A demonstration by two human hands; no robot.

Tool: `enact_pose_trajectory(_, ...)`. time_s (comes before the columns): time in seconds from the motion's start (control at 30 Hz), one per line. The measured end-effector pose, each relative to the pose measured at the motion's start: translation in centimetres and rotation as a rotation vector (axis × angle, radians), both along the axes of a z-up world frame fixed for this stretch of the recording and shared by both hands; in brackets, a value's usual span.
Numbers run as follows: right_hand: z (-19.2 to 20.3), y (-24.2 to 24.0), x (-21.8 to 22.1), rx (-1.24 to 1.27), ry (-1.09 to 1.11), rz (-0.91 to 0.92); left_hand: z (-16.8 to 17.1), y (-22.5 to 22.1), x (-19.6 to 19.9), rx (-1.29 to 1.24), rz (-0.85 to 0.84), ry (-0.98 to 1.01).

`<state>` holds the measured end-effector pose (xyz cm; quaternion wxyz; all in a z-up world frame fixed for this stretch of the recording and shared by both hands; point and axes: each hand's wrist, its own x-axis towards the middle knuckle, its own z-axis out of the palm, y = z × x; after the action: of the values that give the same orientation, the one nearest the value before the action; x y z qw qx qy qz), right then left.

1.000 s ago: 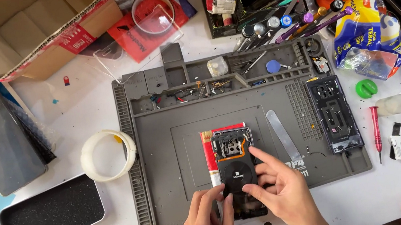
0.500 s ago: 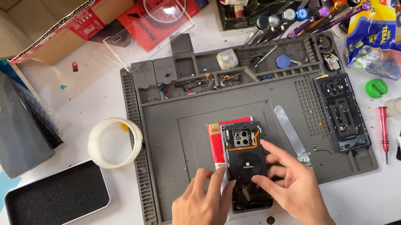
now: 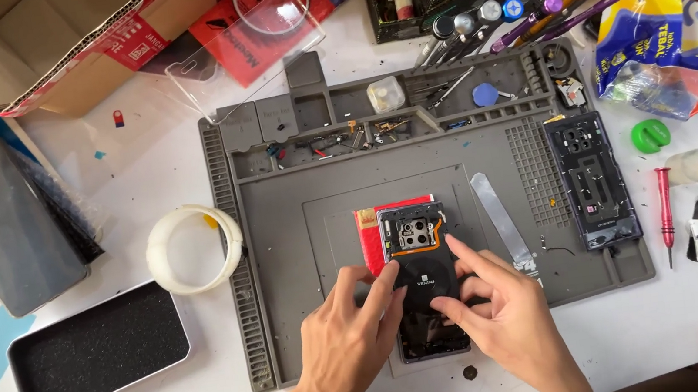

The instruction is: Disassembling a smartphone on a repair mat, removing internal components and using a screwdriver to remove screws.

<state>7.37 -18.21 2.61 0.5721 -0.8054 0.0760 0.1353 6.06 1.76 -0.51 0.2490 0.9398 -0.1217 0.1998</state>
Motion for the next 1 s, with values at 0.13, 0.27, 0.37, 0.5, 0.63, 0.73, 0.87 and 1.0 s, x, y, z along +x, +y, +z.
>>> enact_pose_trajectory(0.13, 0.2, 0.1, -0.2, -0.054, -0.052, 0.02, -0.1, -0.3, 0.3, 0.052, 0.037, -0.048)
enact_pose_trajectory(0.27, 0.1, 0.2, -0.3, -0.263, -0.162, 0.091, 0.0, -0.4, 0.2, 0.081, 0.024, -0.044)
enact_pose_trajectory(0.37, 0.7, 0.4, -0.1, -0.393, -0.118, 0.116, -0.1, -0.4, 0.1, 0.061, 0.018, -0.054)
enact_pose_trajectory(0.5, 1.0, 0.4, 0.0, -0.427, -0.149, 0.139, -0.2, -0.4, 0.1, 0.037, 0.015, -0.031)
enact_pose_trajectory(0.63, 0.5, 0.3, -0.1, -0.417, -0.18, 0.121, 0.2, -0.6, 0.1, 0.048, 0.003, -0.024)
enact_pose_trajectory(0.73, 0.2, 0.4, -0.2, -0.401, -0.175, 0.11, 1.2, -0.5, 0.6, 0.146, -0.084, -0.079)
enact_pose_trajectory(0.87, 0.8, 0.3, 0.1, -0.363, -0.193, 0.106, 1.6, -0.3, 1.5, 0.223, -0.123, -0.005)
enact_pose_trajectory(1.0, 1.4, -0.2, 0.7, -0.357, -0.152, 0.135, 0.9, -0.3, 2.6, 0.217, -0.169, 0.078)
